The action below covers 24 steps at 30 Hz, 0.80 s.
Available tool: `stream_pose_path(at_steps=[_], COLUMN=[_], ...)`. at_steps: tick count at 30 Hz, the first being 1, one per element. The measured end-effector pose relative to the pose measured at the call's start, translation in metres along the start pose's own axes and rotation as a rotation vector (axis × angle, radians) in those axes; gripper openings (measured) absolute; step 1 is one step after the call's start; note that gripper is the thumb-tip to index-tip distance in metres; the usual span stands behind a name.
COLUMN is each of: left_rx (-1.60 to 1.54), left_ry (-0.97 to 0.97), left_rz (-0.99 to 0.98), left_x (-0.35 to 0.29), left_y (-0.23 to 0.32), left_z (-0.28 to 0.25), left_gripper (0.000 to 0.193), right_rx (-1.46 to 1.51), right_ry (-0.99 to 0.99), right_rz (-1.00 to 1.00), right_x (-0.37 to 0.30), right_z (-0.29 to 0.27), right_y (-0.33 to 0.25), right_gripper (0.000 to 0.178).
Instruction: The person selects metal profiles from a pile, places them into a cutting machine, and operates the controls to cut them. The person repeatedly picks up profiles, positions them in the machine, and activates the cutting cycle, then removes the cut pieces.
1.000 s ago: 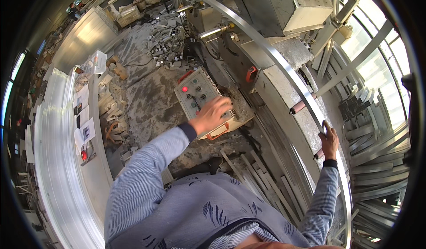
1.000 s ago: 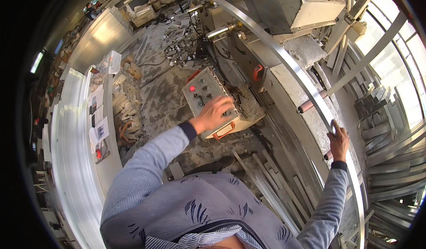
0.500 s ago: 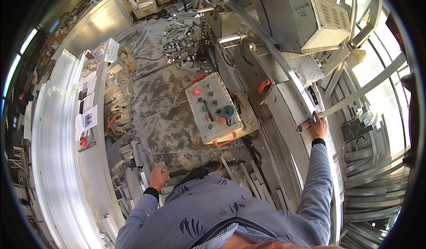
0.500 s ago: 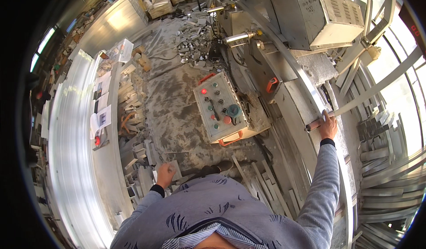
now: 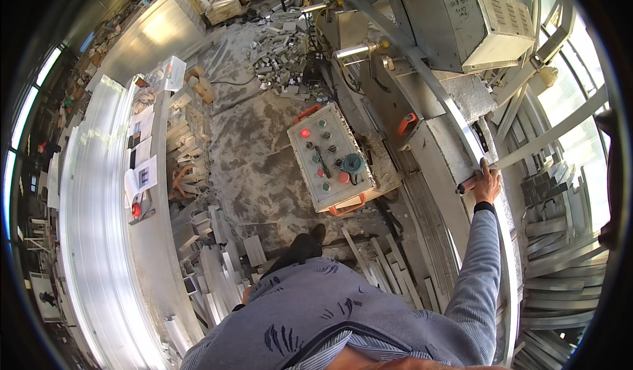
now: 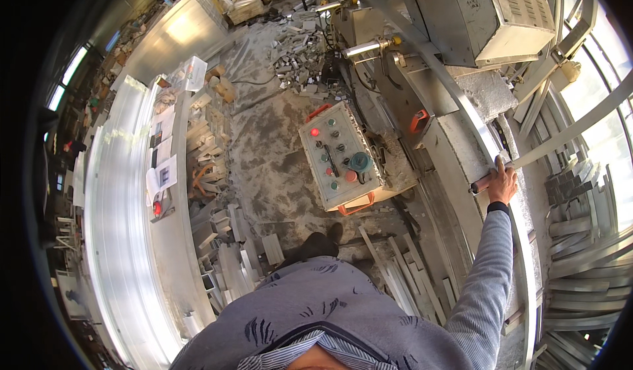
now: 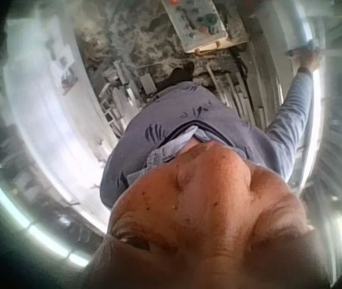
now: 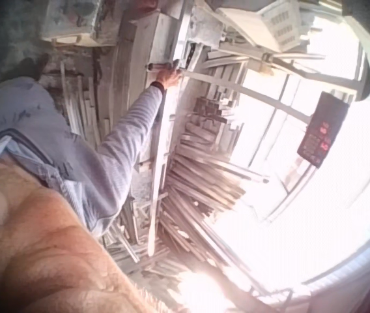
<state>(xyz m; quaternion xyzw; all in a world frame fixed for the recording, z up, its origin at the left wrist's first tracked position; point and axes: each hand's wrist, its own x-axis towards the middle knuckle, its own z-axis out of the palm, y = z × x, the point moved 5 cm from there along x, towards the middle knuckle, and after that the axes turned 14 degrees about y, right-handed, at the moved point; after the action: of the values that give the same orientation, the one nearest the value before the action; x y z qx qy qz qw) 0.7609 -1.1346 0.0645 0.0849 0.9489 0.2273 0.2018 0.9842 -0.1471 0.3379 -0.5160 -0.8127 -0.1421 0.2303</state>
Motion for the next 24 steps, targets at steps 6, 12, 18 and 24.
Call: stream_pose_path(at_steps=[6, 12, 18, 24], left_rx=[0.176, -0.108, -0.222, 0.044], left_ry=[-0.125, -0.060, -0.127, 0.057], left_rz=[-0.076, 0.033, -0.236, -0.033], left_x=[0.092, 0.249, 0.444, 0.645], left_y=[-0.012, 0.033, 0.002, 0.004], left_z=[-0.018, -0.078, -0.179, -0.321], left_gripper=[0.040, 0.031, 0.041, 0.042], right_rx=[-0.085, -0.409, -0.375, -0.235], right_ry=[-0.106, -0.021, -0.067, -0.115], right_rz=[0.097, 0.210, 0.362, 0.432], right_x=[0.005, 0.009, -0.002, -0.017], right_z=[-0.001, -0.014, -0.034, -0.045], right_y=[-0.010, -0.074, -0.209, -0.293], right_gripper=[0.051, 0.060, 0.070, 0.047])
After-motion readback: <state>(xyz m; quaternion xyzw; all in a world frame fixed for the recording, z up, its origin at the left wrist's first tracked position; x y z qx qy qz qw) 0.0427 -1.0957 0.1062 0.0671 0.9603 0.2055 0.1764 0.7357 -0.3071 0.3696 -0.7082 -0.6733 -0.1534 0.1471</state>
